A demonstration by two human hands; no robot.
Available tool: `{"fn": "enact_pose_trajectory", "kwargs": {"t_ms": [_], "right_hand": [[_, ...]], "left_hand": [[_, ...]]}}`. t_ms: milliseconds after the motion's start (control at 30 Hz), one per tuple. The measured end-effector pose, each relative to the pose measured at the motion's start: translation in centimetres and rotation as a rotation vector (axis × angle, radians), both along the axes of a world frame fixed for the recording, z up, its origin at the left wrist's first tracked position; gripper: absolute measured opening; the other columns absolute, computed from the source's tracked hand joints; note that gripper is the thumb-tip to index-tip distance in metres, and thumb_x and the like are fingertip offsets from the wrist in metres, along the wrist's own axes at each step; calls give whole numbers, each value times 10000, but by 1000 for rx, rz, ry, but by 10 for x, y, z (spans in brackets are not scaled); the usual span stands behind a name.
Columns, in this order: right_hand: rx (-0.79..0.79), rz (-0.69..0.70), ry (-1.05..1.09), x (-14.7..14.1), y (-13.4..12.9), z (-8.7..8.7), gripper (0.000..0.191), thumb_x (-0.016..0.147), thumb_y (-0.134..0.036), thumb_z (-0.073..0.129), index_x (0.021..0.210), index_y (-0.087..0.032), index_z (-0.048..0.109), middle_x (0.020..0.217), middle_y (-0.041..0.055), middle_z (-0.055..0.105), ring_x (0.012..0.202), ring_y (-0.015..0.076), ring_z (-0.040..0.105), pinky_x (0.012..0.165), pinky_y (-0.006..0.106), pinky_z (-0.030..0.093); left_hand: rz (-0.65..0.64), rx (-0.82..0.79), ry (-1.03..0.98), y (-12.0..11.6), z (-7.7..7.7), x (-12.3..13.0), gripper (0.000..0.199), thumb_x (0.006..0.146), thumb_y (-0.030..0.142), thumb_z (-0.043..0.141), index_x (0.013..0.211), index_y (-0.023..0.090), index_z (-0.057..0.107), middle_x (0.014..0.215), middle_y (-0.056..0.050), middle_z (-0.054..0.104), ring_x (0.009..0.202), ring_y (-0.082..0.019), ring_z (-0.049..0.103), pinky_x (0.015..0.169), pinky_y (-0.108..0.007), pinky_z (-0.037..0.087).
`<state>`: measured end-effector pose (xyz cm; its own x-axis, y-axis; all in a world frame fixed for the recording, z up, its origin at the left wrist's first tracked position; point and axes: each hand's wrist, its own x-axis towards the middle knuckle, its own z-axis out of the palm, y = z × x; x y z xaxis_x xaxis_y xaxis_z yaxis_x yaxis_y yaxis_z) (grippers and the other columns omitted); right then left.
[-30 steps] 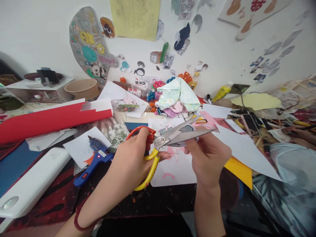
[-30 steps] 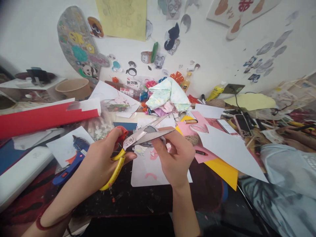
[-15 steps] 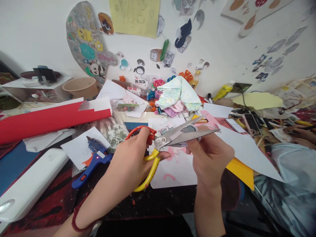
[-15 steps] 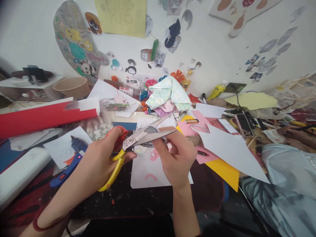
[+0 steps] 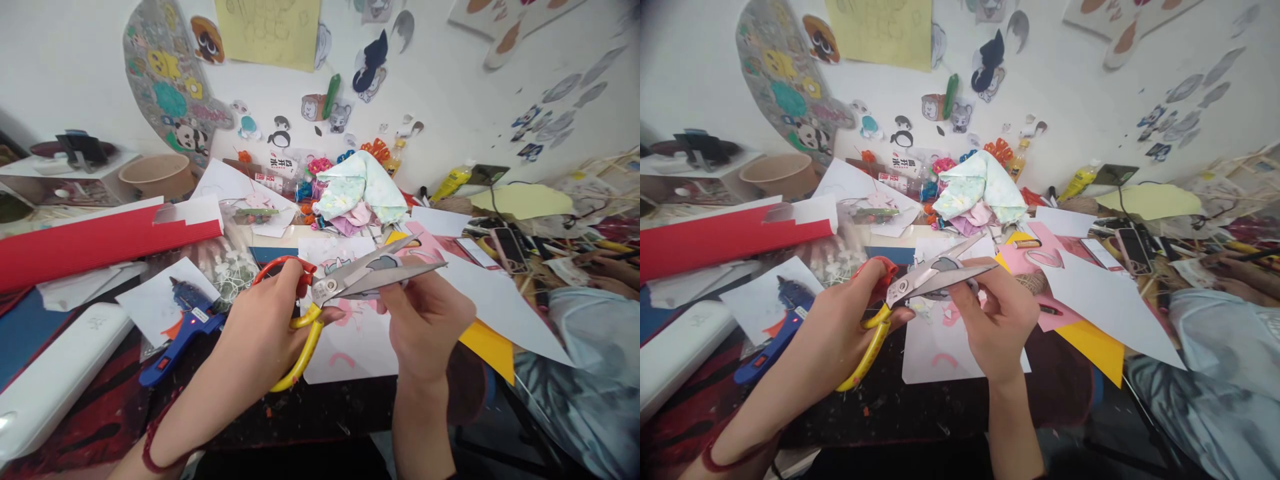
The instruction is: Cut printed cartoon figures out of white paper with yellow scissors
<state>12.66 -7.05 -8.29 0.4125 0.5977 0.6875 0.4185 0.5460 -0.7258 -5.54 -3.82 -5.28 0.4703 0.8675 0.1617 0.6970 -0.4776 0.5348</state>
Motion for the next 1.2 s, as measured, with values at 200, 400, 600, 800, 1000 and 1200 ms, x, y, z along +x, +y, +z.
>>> {"fn": "enact_pose_trajectory", "kwargs": {"t_ms": [200,400,600,800,1000,1200], "right_hand": [[7,16,9,-1,-1,0,72,825,-149,720,785,-208,729,592,-46,574,522,84,461,492,257,364],[-17,-7,2,-3,-3,-2,74,829,-159,717,773,-208,721,583,-49,544,523,86,442,491,262,341],[-2,-146,-10,-14,-5,-6,139,828,-156,708,700,-198,676,548,-53,528,513,86,443,483,258,321],[5,-164,0,-21,-7,-8,132,829,-156,695,705,-198,677,565,-56,487,536,85,404,490,248,321],[-109,-57,-111,-12,-17,-2,160,898,-168,625,754,-205,684,600,-50,538,554,82,463,520,240,368],[-192,-6,-79,-11,-19,-9,21,835,-198,713,823,-214,714,668,-33,640,612,117,563,586,271,467]], "left_hand": [[4,9,10,1,-1,1,362,888,561,508,850,261,310,681,29,550,549,-188,517,546,-266,338],[10,-8,31,-1,-3,0,349,890,559,489,853,261,311,705,11,589,593,-208,567,558,-282,368],[77,-52,29,-4,-7,2,386,841,572,543,889,258,323,806,-35,656,725,-263,656,615,-325,433],[71,11,21,-7,-11,1,334,835,488,564,911,249,344,790,-20,617,685,-255,648,565,-305,394],[85,85,37,-8,-13,-4,350,822,476,601,948,237,380,817,-25,620,690,-249,645,572,-303,406],[79,75,8,-10,-12,-3,331,823,469,599,918,238,382,801,-16,609,694,-246,653,583,-309,437]]}}
